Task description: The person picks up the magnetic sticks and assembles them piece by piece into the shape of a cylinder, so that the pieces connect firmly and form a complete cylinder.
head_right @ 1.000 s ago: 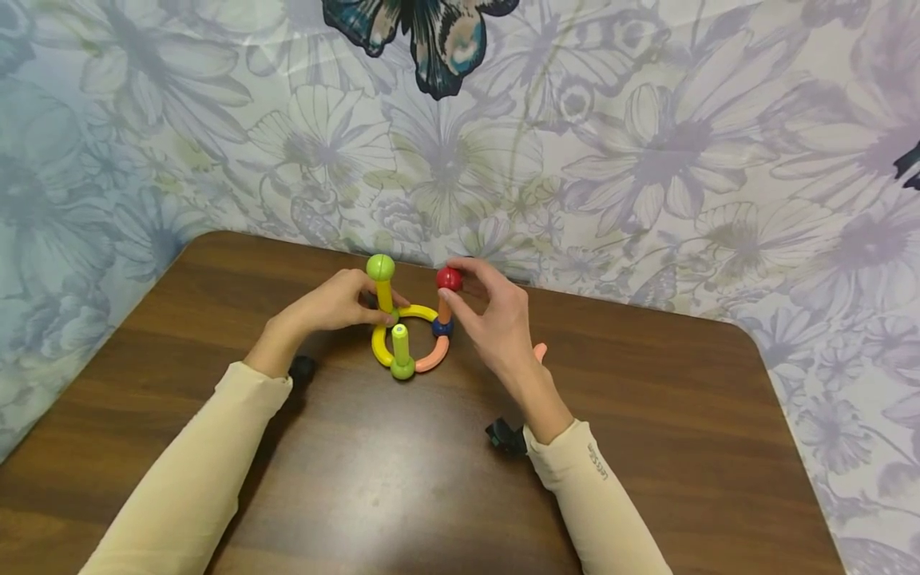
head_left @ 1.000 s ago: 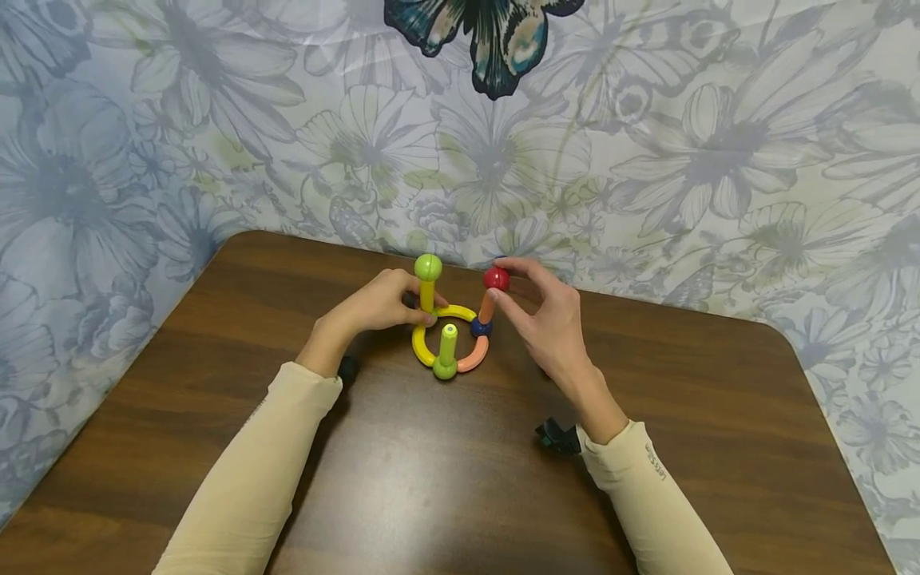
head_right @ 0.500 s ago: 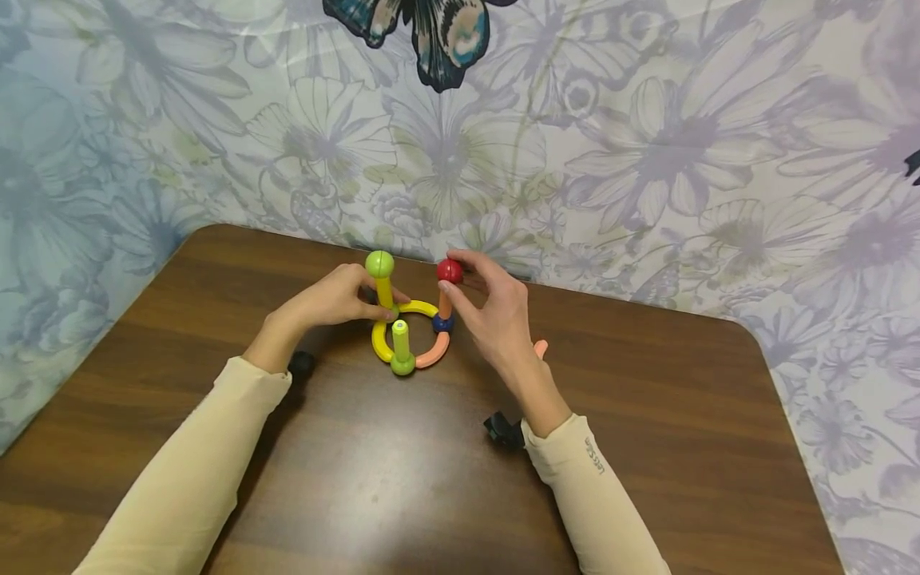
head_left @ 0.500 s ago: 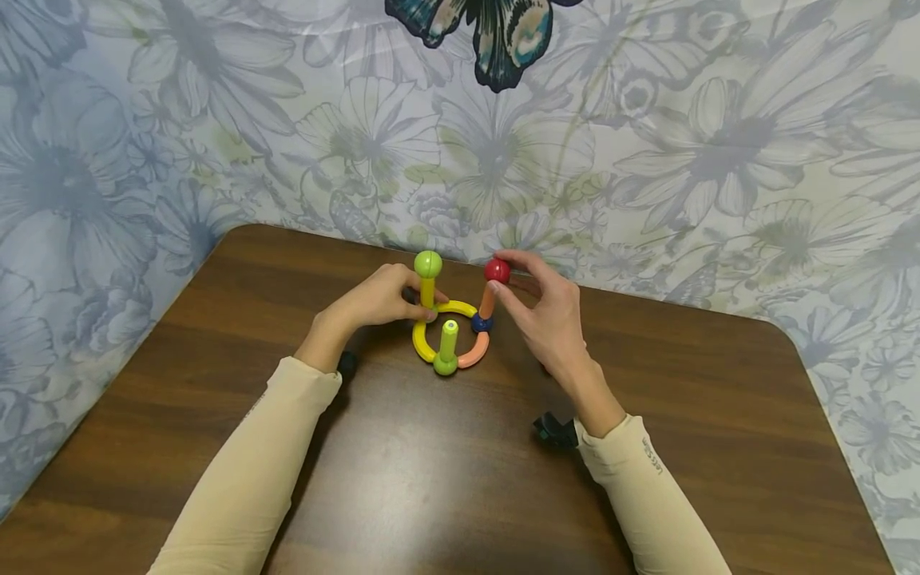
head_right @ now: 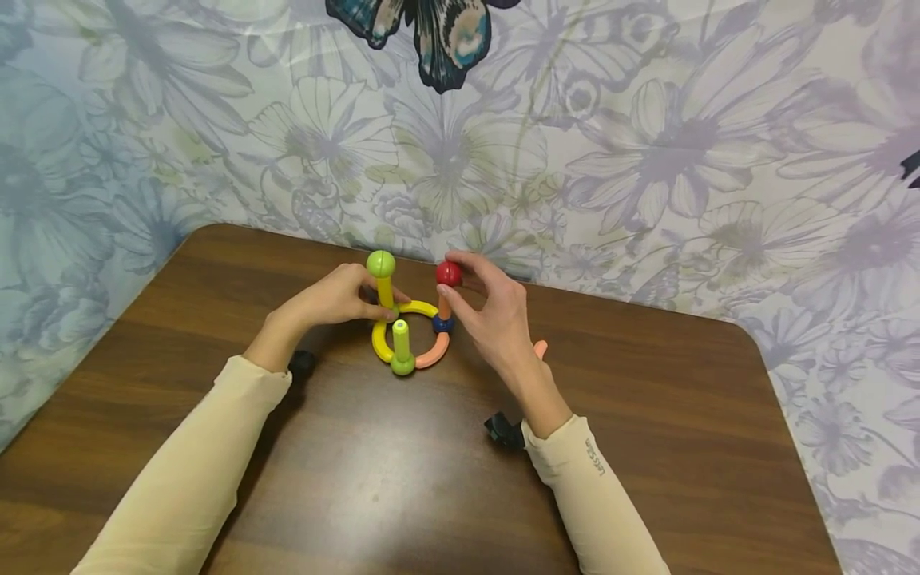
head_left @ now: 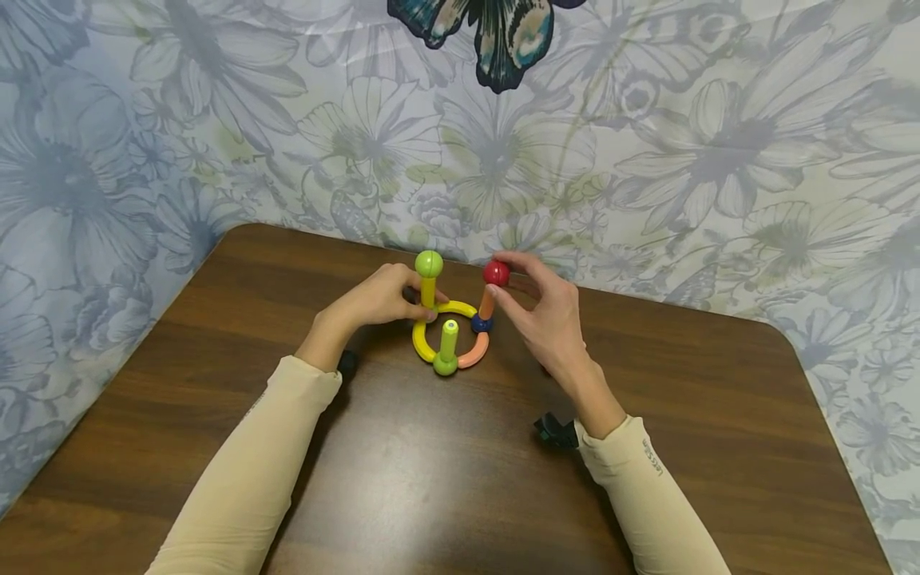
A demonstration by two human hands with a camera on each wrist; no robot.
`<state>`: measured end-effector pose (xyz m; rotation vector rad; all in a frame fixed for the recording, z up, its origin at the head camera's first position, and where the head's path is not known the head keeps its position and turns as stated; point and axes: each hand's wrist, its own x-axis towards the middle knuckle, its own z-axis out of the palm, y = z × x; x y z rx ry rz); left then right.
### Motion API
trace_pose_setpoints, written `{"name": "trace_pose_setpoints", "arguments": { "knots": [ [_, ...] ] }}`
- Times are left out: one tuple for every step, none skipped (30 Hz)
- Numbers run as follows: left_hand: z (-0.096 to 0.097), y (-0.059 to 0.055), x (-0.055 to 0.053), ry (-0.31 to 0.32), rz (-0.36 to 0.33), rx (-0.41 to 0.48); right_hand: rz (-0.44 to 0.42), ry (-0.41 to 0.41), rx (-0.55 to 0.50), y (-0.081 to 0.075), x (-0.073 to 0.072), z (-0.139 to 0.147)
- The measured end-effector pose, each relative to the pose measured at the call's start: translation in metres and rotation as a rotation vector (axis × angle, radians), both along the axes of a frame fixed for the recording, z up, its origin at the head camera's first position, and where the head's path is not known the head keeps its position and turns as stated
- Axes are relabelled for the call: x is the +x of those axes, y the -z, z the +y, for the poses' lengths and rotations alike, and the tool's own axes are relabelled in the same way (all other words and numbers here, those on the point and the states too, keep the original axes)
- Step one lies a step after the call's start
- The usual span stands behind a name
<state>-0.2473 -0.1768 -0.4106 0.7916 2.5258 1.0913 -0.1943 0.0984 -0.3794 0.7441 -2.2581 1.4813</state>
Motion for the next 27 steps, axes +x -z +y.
{"name": "trace_pose_setpoints", "arguments": {
  "knots": [
    [-0.001, 0.001, 0.000, -0.002, 0.000, 0.002, -0.003, -0.001, 0.003, 0.000, 0.000, -0.001],
    [-0.001, 0.001, 0.000, -0.004, -0.002, 0.004, -0.008, -0.001, 0.006, 0.000, 0.001, -0.001],
    [-0.002, 0.002, 0.001, -0.007, -0.005, 0.006, -0.013, 0.001, 0.010, 0.000, 0.001, -0.002],
    [-0.002, 0.002, 0.001, -0.009, -0.008, 0.008, -0.021, 0.002, 0.009, 0.000, 0.001, -0.002],
    [-0.002, 0.003, 0.001, -0.009, -0.012, 0.010, -0.032, 0.004, 0.003, 0.000, 0.002, -0.002],
    [-0.002, 0.003, 0.001, -0.010, -0.014, 0.012, -0.043, 0.009, -0.005, 0.000, 0.002, -0.002],
    [-0.003, 0.003, 0.001, -0.009, -0.016, 0.012, -0.053, 0.010, -0.017, 0.000, 0.002, -0.002],
    [-0.003, 0.003, 0.001, -0.008, -0.017, 0.012, -0.060, 0.017, -0.028, 0.001, 0.002, -0.002],
    [-0.004, 0.003, 0.000, -0.007, -0.016, 0.011, -0.068, 0.027, -0.037, 0.002, 0.002, -0.001],
    [-0.005, 0.003, 0.000, -0.006, -0.014, 0.011, -0.074, 0.043, -0.041, 0.002, 0.001, -0.001],
    [-0.006, 0.003, -0.001, -0.006, -0.010, 0.009, -0.080, 0.061, -0.041, 0.003, 0.000, 0.000],
    [-0.006, 0.003, -0.001, -0.007, -0.005, 0.005, -0.085, 0.075, -0.040, 0.004, -0.002, 0.002],
    [-0.007, 0.003, -0.002, -0.008, -0.001, 0.002, -0.091, 0.095, -0.030, 0.004, -0.004, 0.004],
    [-0.007, 0.003, -0.002, -0.011, 0.003, -0.002, -0.100, 0.123, -0.010, 0.005, -0.006, 0.006],
    [-0.007, 0.003, -0.002, -0.016, 0.008, -0.008, -0.114, 0.150, 0.009, 0.006, -0.009, 0.008],
    [-0.008, 0.003, -0.002, -0.023, 0.010, -0.016, -0.129, 0.172, 0.031, 0.007, -0.012, 0.010],
    [-0.008, 0.002, -0.002, -0.031, 0.011, -0.021, -0.147, 0.190, 0.049, 0.007, -0.015, 0.012],
    [-0.009, 0.002, -0.002, -0.037, 0.011, -0.027, -0.163, 0.209, 0.071, 0.008, -0.019, 0.014],
    [-0.009, 0.002, -0.002, -0.045, 0.010, -0.030, -0.177, 0.231, 0.100, 0.009, -0.023, 0.016],
    [-0.010, 0.001, -0.002, -0.054, 0.010, -0.034, -0.194, 0.245, 0.123, 0.010, -0.027, 0.017],
    [-0.010, 0.001, -0.001, -0.062, 0.009, -0.034, -0.208, 0.254, 0.141, 0.011, -0.031, 0.018],
    [-0.011, 0.001, -0.001, -0.068, 0.008, -0.033, -0.220, 0.259, 0.161, 0.012, -0.037, 0.018],
    [-0.012, 0.001, -0.001, -0.073, 0.013, -0.034, -0.230, 0.268, 0.183, 0.013, -0.042, 0.018],
    [-0.013, 0.001, -0.002, -0.076, 0.019, -0.034, -0.241, 0.271, 0.195, 0.015, -0.047, 0.017],
    [-0.014, 0.001, -0.002, -0.079, 0.024, -0.036, -0.252, 0.276, 0.208, 0.016, -0.053, 0.016],
    [-0.016, 0.001, -0.002, -0.081, 0.029, -0.036, -0.265, 0.279, 0.221, 0.018, -0.059, 0.014],
    [-0.017, 0.001, -0.003, -0.084, 0.031, -0.035, -0.275, 0.284, 0.237, 0.021, -0.064, 0.012]
  ]
}}
